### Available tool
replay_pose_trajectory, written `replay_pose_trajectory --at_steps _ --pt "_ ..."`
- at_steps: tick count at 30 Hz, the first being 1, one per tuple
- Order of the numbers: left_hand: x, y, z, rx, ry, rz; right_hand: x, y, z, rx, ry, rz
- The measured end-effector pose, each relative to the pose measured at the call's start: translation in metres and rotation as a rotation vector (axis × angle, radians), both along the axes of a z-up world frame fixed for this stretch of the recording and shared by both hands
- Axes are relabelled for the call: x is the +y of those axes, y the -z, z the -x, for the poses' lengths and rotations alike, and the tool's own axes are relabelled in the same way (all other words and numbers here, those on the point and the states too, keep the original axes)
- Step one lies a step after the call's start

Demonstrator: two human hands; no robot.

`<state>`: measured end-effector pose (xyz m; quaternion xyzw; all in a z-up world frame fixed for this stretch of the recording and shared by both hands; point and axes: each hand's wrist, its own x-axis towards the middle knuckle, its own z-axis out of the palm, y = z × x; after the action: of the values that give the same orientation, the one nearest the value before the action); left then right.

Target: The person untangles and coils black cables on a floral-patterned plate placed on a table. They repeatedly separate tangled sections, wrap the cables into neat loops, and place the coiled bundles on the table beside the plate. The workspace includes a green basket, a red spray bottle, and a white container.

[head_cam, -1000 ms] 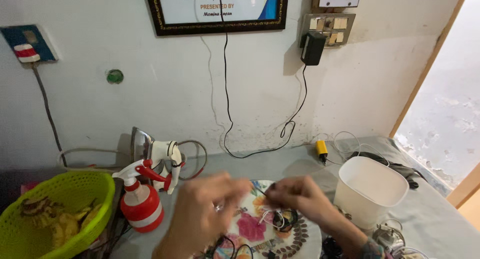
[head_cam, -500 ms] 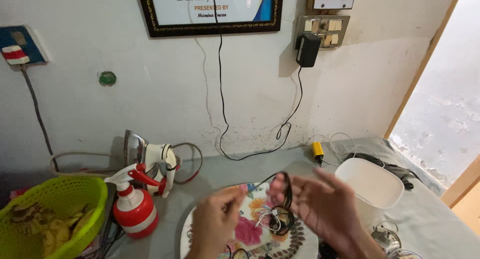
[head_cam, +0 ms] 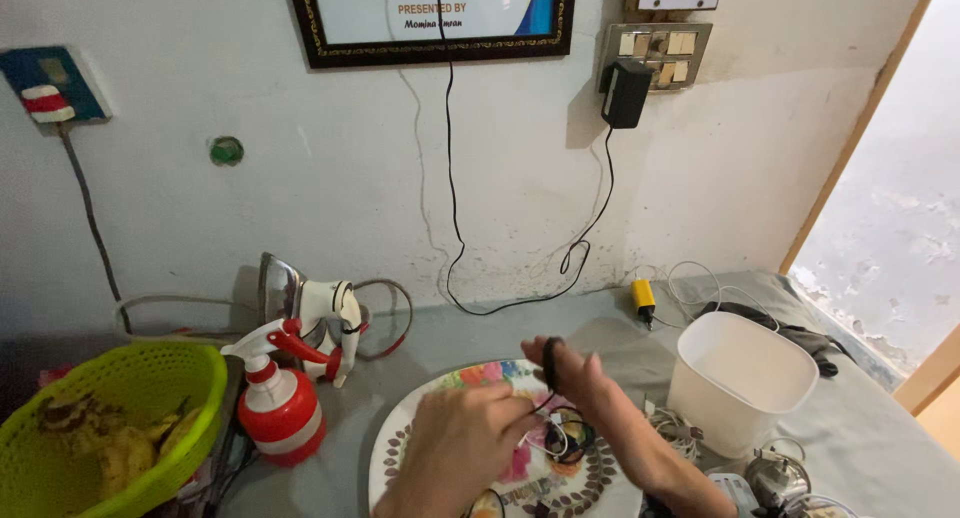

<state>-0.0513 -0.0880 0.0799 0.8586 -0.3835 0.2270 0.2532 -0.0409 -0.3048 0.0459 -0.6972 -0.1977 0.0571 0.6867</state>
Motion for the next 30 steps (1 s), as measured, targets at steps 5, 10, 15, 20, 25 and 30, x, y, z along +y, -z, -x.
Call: replay_pose_trajectory --at_steps 5,10,15,20,25,30 --pt "0.019 -0.037 0.005 0.199 -0.024 0.077 -0.022 0.005 0.034 0.015 0.024 0.371" --pt "0.017 -0.046 -0.003 0.264 0.017 0.223 -0.017 -0.005 0.017 0.167 -0.365 -0.005" --pt "0.007 -0.021 -0.009 0.453 0.124 0.502 -0.023 -0.02 0.025 0.259 -0.456 -0.306" --pt "-0.007 0.011 -0.014 0.631 0.094 0.555 -0.016 -0.044 0.027 0.316 -0.515 -0.744" --pt "-0.022 0.033 -0.007 0.601 0.043 0.398 -0.004 -0.059 0.029 0.354 -0.272 -0.943" --pt "-0.022 0.029 0.001 0.288 0.103 0.262 -0.004 -0.043 0.011 0.102 -0.045 -0.726"
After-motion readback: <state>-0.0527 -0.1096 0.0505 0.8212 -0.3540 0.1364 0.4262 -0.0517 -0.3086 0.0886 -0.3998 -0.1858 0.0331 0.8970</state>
